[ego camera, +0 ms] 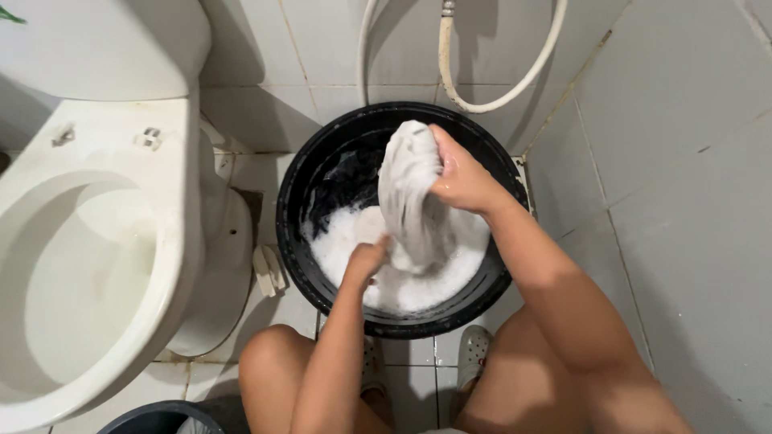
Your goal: The person hand washes clothes in a black bucket filled with soapy water. They repeatedly submerge, agitate, and wring out light-colored garments, then transfer them to a second bucket on the floor.
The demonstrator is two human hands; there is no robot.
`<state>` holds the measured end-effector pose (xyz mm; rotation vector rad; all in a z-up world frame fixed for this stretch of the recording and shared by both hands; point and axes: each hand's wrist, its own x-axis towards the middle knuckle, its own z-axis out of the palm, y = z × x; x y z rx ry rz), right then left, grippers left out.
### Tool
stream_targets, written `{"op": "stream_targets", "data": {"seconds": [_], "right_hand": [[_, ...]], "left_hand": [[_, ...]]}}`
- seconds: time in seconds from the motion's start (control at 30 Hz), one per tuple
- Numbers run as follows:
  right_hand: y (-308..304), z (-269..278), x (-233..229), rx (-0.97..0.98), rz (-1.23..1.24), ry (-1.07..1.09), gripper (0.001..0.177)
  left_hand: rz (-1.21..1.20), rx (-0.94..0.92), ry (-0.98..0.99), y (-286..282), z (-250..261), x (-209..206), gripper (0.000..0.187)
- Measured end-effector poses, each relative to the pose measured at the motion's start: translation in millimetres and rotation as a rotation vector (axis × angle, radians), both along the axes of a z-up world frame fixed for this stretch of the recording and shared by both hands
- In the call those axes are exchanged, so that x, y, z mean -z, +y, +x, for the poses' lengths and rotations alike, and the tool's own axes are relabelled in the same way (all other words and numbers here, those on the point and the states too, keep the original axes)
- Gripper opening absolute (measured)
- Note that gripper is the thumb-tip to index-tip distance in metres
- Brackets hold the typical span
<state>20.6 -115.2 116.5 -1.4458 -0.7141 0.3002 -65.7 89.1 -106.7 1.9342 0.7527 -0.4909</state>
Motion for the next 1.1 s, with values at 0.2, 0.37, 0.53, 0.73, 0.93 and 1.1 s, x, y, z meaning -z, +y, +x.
{"op": "stream_targets", "data": {"seconds": [0.2, 0.37, 0.53, 0.73, 0.93, 1.1], "right_hand": [[7, 6, 9, 0.275, -0.201, 0.022, 0.045], [35, -16, 24, 0.491, -0.25, 0.049, 0.05], [48, -20, 29, 0.276, 0.547, 0.347, 0.06], [-31, 11, 37, 0.139, 0.841, 0.484, 0.042], [-72, 14, 116, 0.079, 0.558, 0.657, 0.052], [-32, -10, 166, 0.112, 0.149, 1.271, 0.085]], "left_hand": [[-0.306, 0.707, -1.028, -4, 1, -69, 0.118], [-0.548, 0.261, -0.792, -61, 24, -88, 0.083], [-0.317, 0.216, -0.848, -62, 50, -49, 0.064], [-0.464, 0.207, -0.552, -25, 68, -31, 0.038], [-1.158, 0.013, -0.683, 20, 74, -83, 0.066], [-1.101, 0.099, -0.882, 18, 66, -130, 0.083]]}}
